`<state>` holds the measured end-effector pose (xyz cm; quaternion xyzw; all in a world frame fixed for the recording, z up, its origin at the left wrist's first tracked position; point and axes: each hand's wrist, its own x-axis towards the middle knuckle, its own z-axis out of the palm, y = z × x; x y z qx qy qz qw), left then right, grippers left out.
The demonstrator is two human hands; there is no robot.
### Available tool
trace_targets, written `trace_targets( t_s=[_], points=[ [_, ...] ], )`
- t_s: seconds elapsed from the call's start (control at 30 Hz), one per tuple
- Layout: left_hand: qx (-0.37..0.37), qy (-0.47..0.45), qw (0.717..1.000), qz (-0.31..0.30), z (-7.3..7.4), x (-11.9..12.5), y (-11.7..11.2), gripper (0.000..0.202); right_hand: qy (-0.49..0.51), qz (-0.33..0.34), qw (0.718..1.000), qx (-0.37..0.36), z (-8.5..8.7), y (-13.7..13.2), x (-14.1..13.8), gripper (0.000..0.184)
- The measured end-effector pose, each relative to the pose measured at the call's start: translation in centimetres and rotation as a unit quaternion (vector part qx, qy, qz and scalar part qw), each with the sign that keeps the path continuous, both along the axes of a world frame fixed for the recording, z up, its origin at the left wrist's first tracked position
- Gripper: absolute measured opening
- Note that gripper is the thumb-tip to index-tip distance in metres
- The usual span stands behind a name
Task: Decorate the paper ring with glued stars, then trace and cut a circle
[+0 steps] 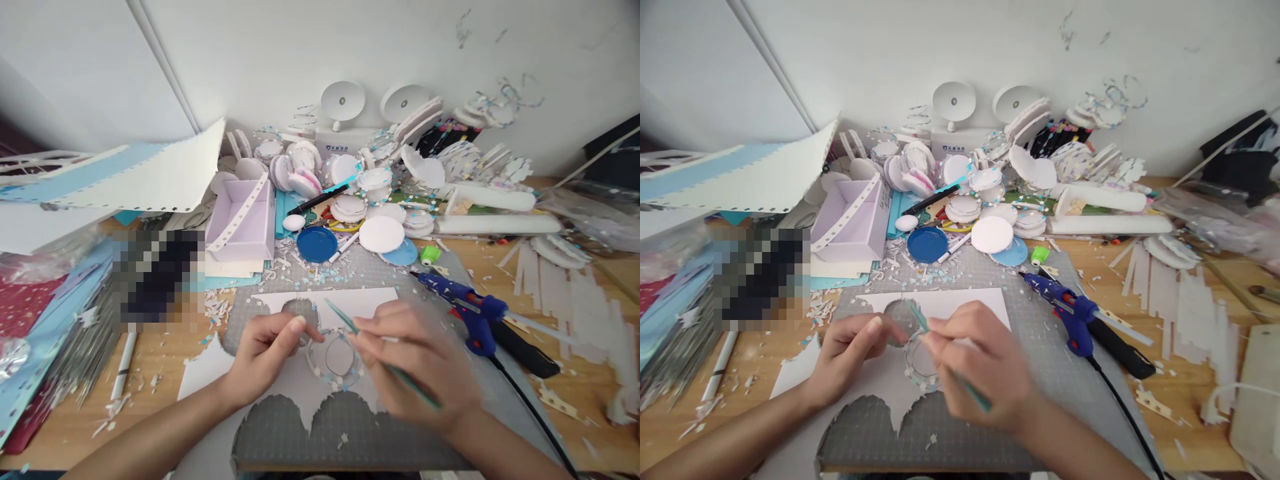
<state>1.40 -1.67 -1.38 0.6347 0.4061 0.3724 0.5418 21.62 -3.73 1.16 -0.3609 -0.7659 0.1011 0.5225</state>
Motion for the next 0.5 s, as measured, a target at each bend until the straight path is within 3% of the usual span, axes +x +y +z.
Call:
trace_targets(
  t_s=[0.13, 0.2, 0.37, 0.5],
  points=[
    [-0.028, -0.031, 0.997, -0.063, 0.4, 0.0, -0.6, 0.049, -0.155, 0.023, 0.979, 0.128, 0.2, -1.0, -1.8, 0.018],
    [-0.062, -0.036, 0.995, -0.069, 0.6, 0.1, -0.9, 0.050, -0.187, 0.025, 0.970, 0.152, -0.2, -1.5, -2.6, 0.016],
    [-0.134, -0.078, 0.986, -0.063, 0.2, 0.0, -1.3, 0.045, -0.178, 0.017, 0.978, 0.110, -0.9, -2.8, -2.4, 0.019],
    [-0.120, -0.088, 0.989, -0.020, -0.1, 0.0, -0.9, 0.038, -0.202, 0.015, 0.977, 0.073, -0.8, -3.9, 0.7, 0.022]
  ],
)
